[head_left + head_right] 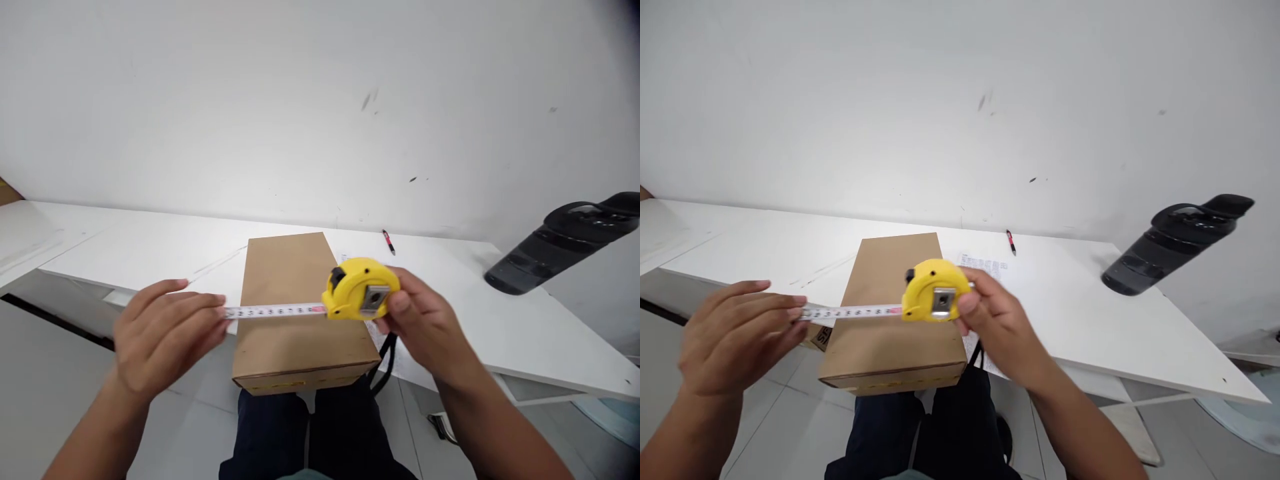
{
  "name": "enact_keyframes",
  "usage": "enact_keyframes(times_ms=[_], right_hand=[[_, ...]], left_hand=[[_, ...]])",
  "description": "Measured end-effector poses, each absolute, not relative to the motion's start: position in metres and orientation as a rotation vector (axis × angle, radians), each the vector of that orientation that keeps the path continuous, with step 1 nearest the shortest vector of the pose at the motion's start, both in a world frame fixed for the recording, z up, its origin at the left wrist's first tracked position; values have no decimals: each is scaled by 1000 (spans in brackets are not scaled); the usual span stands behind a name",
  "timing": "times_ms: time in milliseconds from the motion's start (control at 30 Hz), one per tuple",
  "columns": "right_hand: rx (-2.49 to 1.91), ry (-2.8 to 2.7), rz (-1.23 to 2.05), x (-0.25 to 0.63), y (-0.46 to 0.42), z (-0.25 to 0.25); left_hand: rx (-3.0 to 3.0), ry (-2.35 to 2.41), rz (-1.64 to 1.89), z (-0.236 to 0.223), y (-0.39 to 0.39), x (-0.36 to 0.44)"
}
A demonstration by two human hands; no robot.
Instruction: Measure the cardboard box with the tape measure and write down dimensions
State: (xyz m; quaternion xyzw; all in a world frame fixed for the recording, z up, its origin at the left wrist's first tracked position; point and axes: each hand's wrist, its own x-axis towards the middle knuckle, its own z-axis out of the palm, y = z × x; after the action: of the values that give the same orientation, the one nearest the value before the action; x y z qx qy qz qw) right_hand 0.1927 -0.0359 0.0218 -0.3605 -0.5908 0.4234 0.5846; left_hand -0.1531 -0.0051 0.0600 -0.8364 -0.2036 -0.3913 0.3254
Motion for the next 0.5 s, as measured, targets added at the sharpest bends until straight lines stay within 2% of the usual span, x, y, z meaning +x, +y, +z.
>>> enact_keyframes(times_ms=[233, 500], right_hand=[[-910, -1119, 823, 261, 1, 0], [-1033, -1189, 879, 270, 13, -40]], left_hand=[[-2040, -1012, -1136, 5, 15, -221], [-2207, -952, -1205, -24, 30, -206]])
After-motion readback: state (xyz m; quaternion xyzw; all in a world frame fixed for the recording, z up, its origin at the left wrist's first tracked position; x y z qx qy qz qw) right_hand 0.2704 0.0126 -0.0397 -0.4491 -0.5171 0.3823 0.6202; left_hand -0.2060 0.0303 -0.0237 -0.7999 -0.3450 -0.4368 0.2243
